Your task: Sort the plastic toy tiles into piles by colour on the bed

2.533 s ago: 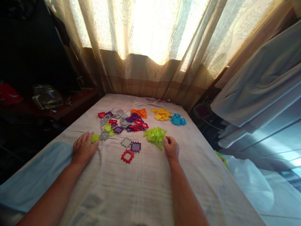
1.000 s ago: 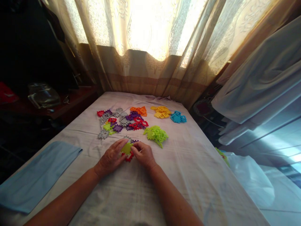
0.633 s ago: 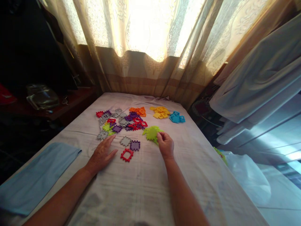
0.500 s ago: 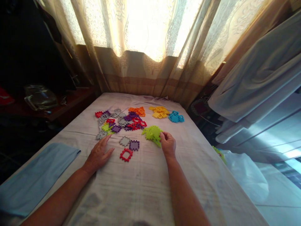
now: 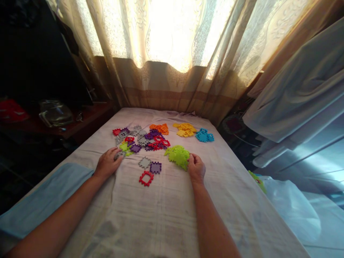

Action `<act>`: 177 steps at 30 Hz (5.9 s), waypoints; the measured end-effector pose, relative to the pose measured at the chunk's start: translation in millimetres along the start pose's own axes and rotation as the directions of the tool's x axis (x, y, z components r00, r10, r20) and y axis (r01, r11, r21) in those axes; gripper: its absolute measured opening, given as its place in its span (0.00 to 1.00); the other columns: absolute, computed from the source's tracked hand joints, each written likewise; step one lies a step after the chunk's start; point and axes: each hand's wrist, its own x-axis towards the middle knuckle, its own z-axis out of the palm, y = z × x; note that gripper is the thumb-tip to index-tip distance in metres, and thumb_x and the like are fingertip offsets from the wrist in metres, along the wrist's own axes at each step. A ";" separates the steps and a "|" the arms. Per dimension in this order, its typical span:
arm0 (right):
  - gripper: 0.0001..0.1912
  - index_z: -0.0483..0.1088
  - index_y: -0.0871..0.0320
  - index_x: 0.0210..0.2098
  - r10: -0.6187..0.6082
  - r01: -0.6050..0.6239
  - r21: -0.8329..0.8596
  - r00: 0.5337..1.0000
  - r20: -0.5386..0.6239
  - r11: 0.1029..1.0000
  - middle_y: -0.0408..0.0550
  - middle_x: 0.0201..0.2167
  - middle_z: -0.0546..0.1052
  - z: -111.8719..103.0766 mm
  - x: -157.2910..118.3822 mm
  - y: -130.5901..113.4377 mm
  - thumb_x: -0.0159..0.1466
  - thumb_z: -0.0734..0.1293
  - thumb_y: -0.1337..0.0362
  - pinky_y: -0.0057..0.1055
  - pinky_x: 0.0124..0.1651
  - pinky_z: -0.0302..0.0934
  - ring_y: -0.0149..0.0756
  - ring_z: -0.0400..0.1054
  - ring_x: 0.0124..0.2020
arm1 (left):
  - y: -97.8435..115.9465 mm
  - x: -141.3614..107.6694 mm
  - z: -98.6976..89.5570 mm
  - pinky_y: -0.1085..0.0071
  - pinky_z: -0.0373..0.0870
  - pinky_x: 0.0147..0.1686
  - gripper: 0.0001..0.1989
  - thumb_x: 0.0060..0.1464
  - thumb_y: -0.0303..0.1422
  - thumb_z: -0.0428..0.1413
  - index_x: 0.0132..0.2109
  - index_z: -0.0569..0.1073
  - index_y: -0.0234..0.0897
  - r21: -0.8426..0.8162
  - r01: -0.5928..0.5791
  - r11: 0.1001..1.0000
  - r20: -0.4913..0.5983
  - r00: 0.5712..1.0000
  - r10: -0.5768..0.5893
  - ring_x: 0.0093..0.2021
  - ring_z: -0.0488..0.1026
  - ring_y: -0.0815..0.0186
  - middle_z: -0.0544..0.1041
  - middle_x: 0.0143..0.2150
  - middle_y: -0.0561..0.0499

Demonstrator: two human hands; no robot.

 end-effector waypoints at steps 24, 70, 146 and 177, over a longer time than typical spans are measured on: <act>0.21 0.77 0.58 0.33 -0.500 0.497 -0.143 0.866 0.021 0.856 0.51 0.29 0.81 2.4 -19.5 -7.9 0.62 0.60 0.50 0.30 0.36 0.66 0.37 0.73 0.28 | 29.4 40.4 -39.6 0.64 0.66 0.45 0.18 0.59 0.38 0.45 0.48 0.77 0.42 0.339 0.062 0.939 0.368 0.910 -0.193 0.48 0.76 0.55 0.81 0.47 0.44; 0.22 0.77 0.57 0.29 -0.459 0.463 -0.122 0.886 0.057 0.878 0.49 0.25 0.80 6.4 -25.2 -8.6 0.63 0.59 0.49 0.28 0.33 0.65 0.35 0.71 0.25 | 51.2 41.1 -31.2 0.60 0.66 0.50 0.19 0.51 0.46 0.55 0.43 0.78 0.39 0.274 -0.030 0.961 0.450 0.887 -0.101 0.51 0.73 0.50 0.78 0.50 0.40; 0.35 0.67 0.52 0.59 -0.066 0.697 -0.627 0.685 0.726 0.347 0.61 0.65 0.62 48.5 77.9 -54.5 0.63 0.56 0.36 0.58 0.61 0.46 0.55 0.56 0.63 | 100.0 -34.3 33.7 0.49 0.55 0.65 0.20 0.62 0.39 0.49 0.59 0.69 0.42 -0.167 -0.328 0.930 0.161 0.921 0.354 0.62 0.66 0.56 0.74 0.59 0.46; 0.25 0.65 0.51 0.62 -0.290 0.765 -0.578 0.644 0.708 0.286 0.55 0.66 0.61 29.7 102.5 -16.4 0.69 0.54 0.53 0.56 0.64 0.34 0.51 0.51 0.65 | 97.9 -32.3 33.9 0.49 0.57 0.64 0.20 0.62 0.40 0.49 0.58 0.70 0.42 -0.168 -0.336 0.927 0.162 0.918 0.362 0.61 0.67 0.55 0.74 0.58 0.45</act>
